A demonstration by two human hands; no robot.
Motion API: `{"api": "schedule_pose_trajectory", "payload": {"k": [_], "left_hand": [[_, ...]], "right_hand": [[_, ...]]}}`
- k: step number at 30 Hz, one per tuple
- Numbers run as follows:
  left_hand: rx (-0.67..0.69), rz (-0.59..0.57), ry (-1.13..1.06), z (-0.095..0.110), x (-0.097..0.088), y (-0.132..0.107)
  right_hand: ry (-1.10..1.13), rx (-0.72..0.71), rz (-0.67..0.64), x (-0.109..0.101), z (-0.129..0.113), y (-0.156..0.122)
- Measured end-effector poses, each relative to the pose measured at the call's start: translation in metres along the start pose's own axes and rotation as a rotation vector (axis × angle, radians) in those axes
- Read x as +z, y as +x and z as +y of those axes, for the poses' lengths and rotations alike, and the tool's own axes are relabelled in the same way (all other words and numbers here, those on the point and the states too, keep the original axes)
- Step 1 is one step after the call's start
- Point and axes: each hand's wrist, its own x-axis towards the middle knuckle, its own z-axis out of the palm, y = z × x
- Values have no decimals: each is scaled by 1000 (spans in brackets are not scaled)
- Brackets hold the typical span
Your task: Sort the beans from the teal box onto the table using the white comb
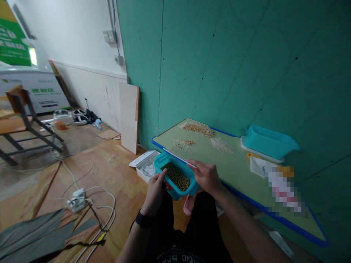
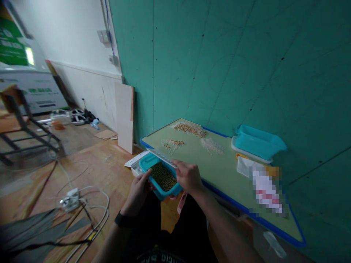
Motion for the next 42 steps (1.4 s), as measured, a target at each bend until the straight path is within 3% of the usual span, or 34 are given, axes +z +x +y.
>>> {"api": "schedule_pose_trajectory", "payload": {"k": [7, 12, 17, 20, 25, 30, 42], "left_hand": [[16, -4, 20, -2, -4, 2], [17, -7, 12, 0, -6, 1], [16, 41, -5, 1, -6, 3], [39, 65, 6, 4, -7, 6], [47, 41, 28, 12, -6, 9], [49, 25, 18, 13, -7, 10], [60, 30, 19, 15, -8, 8]], "right_hand": [[-121, 3, -67, 9, -5, 15], [-151, 42, -53, -8, 2, 7], [-186, 135, 88, -40, 32, -15], [-135, 231, 196, -47, 45, -9], [146, 334, 229, -27, 54, 33], [258, 358, 184, 1, 62, 70], [388, 392, 146, 10, 65, 79]]}}
